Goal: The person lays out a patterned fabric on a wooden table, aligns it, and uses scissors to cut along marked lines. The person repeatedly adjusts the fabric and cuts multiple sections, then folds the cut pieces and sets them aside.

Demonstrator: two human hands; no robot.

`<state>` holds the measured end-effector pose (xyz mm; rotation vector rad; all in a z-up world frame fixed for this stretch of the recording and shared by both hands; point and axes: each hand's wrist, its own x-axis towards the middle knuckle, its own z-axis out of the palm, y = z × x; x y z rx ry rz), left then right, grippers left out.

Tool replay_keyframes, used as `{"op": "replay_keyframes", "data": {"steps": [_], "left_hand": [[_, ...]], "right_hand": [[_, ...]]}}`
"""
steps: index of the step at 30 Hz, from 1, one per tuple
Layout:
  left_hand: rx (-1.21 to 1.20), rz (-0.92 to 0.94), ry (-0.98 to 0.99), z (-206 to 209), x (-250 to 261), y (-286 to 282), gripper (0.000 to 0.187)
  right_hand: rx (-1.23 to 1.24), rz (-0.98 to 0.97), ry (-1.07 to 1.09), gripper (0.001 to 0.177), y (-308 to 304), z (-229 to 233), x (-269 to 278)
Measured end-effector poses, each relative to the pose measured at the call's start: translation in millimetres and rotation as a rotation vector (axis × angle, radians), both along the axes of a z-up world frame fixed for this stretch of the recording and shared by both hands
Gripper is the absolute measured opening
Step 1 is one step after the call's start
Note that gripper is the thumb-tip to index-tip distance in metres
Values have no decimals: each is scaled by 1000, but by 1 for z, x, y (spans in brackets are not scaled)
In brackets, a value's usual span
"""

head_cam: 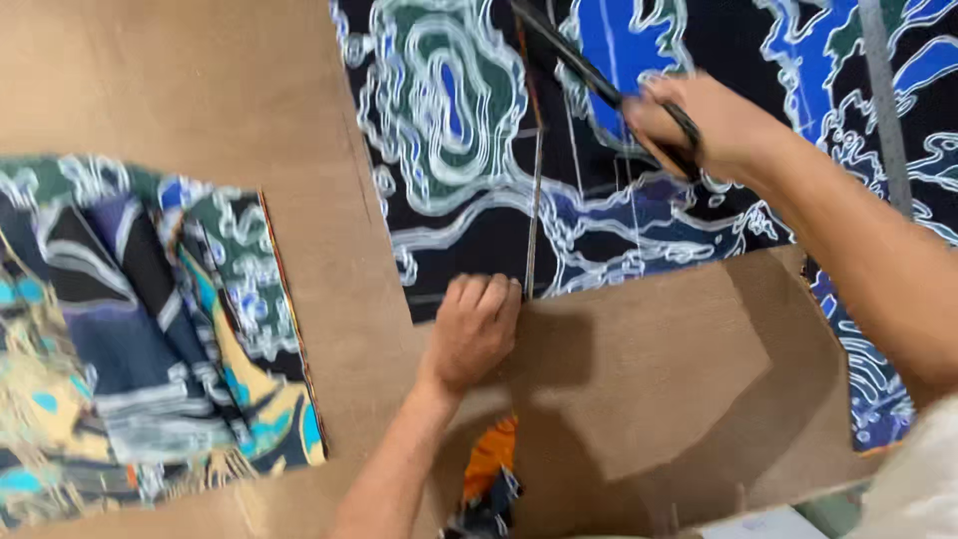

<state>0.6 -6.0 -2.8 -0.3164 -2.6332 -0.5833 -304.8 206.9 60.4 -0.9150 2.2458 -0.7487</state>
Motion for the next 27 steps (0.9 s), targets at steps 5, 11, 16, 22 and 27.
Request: {"op": "replay_keyframes", "data": {"steps": [5, 11, 16, 22, 27], "left_hand": [[-106, 82, 16, 5, 13, 8, 19], [-178, 175, -52, 10, 26, 24, 23], [-185, 152, -84, 7, 28, 24, 24], [-191, 116, -61, 0, 32, 24, 25], [-209, 106, -26, -2, 33, 24, 24]], "right_hand": [[345, -80, -505, 28, 80, 9, 76], [305, 208, -620, 57, 108, -14, 103], [214, 284, -595, 60, 83, -27, 104], [309, 287, -609, 64, 58, -25, 101], [313, 295, -612, 64, 53, -24, 97]]}}
